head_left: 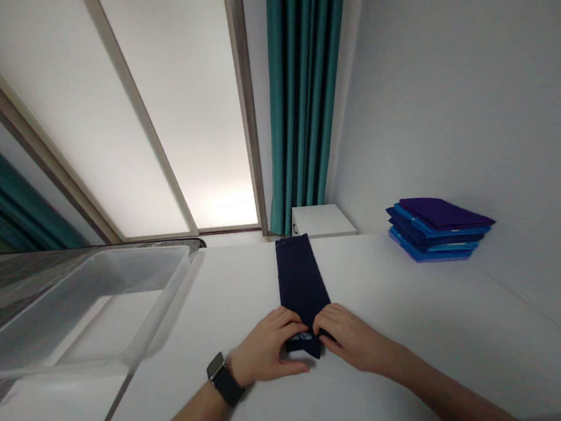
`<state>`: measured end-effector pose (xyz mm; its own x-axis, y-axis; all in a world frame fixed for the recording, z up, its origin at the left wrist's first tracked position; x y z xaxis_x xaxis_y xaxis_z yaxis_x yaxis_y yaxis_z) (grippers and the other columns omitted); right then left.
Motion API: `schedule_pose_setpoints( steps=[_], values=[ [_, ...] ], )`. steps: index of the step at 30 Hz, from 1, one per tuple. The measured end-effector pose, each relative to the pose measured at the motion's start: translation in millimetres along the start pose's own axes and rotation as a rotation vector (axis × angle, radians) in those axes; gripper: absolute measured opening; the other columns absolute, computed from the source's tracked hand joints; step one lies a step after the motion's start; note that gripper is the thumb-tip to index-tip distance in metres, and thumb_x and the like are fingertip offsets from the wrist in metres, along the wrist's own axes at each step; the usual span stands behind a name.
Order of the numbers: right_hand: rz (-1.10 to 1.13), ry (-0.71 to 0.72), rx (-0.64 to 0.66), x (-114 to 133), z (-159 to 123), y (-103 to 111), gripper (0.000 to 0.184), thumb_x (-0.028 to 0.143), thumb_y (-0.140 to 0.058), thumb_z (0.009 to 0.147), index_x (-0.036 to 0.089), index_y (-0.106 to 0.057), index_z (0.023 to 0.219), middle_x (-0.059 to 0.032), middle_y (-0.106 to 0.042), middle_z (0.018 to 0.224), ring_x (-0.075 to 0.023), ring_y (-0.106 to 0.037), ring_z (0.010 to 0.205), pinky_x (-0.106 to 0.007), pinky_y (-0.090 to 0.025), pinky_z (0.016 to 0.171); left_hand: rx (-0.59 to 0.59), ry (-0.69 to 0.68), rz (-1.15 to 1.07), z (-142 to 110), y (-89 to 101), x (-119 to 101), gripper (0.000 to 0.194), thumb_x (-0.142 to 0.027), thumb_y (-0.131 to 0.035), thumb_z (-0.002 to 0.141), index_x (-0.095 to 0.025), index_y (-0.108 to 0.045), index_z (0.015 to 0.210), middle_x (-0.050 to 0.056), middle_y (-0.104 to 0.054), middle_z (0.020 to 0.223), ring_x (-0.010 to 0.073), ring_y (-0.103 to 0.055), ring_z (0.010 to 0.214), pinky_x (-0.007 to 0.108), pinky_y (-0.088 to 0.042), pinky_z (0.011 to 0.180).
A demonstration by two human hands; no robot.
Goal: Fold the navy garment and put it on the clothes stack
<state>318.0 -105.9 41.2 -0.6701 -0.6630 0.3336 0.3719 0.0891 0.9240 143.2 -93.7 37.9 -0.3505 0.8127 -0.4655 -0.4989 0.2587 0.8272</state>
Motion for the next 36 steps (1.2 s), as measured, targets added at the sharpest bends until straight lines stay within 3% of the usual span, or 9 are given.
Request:
schedule_pose_setpoints(
  steps=[3, 8, 12, 18, 22, 25, 29, 33, 36],
  values=[
    [0.260, -0.119, 0.039, -11, 9, 15, 0.015, 0.009, -0.054, 0.084, 0.021, -0.058, 0.092, -0.0017, -0.064, 0.091, -0.0175, -0.058, 0.088, -0.030, -0.045, 0.079, -0.025, 0.041, 0.048, 0, -4.7, 4, 0.063, -0.053, -0.075, 0.073, -0.018, -0.055, 0.121, 0.012, -0.061, 0.115, 0.0256, -0.056, 0.103, 0.040, -0.048, 0.091],
    [0.542, -0.219, 0.083, -22, 18, 18, 0.009, 0.014, -0.054, 0.082, 0.021, -0.057, 0.087, 0.0012, -0.063, 0.084, -0.0156, -0.057, 0.082, -0.027, -0.043, 0.075, -0.112, 0.063, 0.197, 4, -7.6, 3, 0.029, -0.030, -0.063, 0.090, -0.016, -0.056, 0.114, 0.009, -0.063, 0.107, 0.0232, -0.057, 0.099, 0.038, -0.049, 0.088],
    [0.618, -0.263, 0.105, -21, 14, 15, 0.011, 0.013, -0.055, 0.079, 0.020, -0.058, 0.087, 0.0015, -0.062, 0.083, -0.0150, -0.057, 0.081, -0.026, -0.043, 0.074, -0.096, 0.029, 0.184, 7, -7.8, -1, 0.018, -0.031, -0.056, 0.094, -0.016, -0.059, 0.105, 0.007, -0.065, 0.098, 0.0203, -0.058, 0.090, 0.033, -0.049, 0.080],
    [0.585, -0.240, 0.106, -9, -4, 30, 0.013, 0.017, -0.058, 0.080, 0.021, -0.061, 0.092, -0.0003, -0.065, 0.088, -0.0159, -0.058, 0.083, -0.028, -0.044, 0.077, -0.067, 0.056, -0.050, 5, -2.0, -8, 0.017, -0.028, -0.058, 0.093, -0.017, -0.062, 0.106, 0.007, -0.065, 0.098, 0.0178, -0.059, 0.090, 0.027, -0.048, 0.078],
    [0.389, -0.226, 0.050, 2, -14, 42, 0.035, 0.027, -0.070, 0.077, 0.022, -0.062, 0.111, -0.0048, -0.067, 0.105, -0.0213, -0.060, 0.096, -0.033, -0.044, 0.087, -0.104, 0.172, -0.233, 5, 2.2, -7, 0.017, -0.015, -0.062, 0.085, -0.017, -0.066, 0.102, 0.005, -0.066, 0.094, 0.0153, -0.060, 0.085, 0.025, -0.046, 0.076],
    [0.256, -0.218, 0.067, 9, -16, 43, 0.042, 0.031, -0.074, 0.074, 0.022, -0.063, 0.114, -0.0077, -0.068, 0.113, -0.0261, -0.059, 0.105, -0.038, -0.040, 0.093, -0.131, 0.288, -0.358, 6, 3.1, -3, 0.020, -0.009, -0.062, 0.080, -0.018, -0.069, 0.096, 0.002, -0.067, 0.090, 0.0140, -0.060, 0.081, 0.024, -0.045, 0.075],
    [0.295, -0.252, 0.073, 8, -14, 40, 0.026, 0.028, -0.069, 0.079, 0.023, -0.067, 0.105, -0.0044, -0.071, 0.101, -0.0227, -0.063, 0.094, -0.033, -0.043, 0.083, -0.112, 0.445, -0.508, 6, 0.2, 1, 0.014, -0.016, -0.066, 0.078, -0.017, -0.071, 0.091, 0.001, -0.068, 0.085, 0.0149, -0.059, 0.078, 0.024, -0.043, 0.070],
    [0.513, -0.379, 0.055, -11, -5, 34, 0.013, 0.030, -0.060, 0.084, 0.021, -0.068, 0.087, 0.0010, -0.068, 0.074, -0.0156, -0.060, 0.068, -0.025, -0.041, 0.061, -0.157, 0.524, -0.634, 3, -1.4, 4, 0.037, -0.032, -0.067, 0.082, -0.019, -0.063, 0.116, 0.002, -0.065, 0.086, 0.0156, -0.058, 0.076, 0.025, -0.043, 0.066],
    [0.661, -0.433, -0.024, -31, 10, 28, 0.019, 0.034, -0.058, 0.084, 0.019, -0.068, 0.087, -0.0015, -0.070, 0.080, -0.0178, -0.062, 0.073, -0.026, -0.045, 0.063, -0.288, 0.542, -0.678, -1, -1.2, 10, 0.062, -0.041, -0.061, 0.087, -0.022, -0.039, 0.142, 0.002, -0.063, 0.087, 0.0164, -0.058, 0.079, 0.027, -0.044, 0.069]
  ],
)
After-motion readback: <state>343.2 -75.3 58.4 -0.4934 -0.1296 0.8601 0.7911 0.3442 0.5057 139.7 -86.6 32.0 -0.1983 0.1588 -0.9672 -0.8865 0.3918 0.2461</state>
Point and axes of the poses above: each hand's wrist, its own z-axis towards the middle knuckle, its own y-axis out of the back of the hand, x = y × z, the point moved 4 cm from there along z, towards the middle knuckle
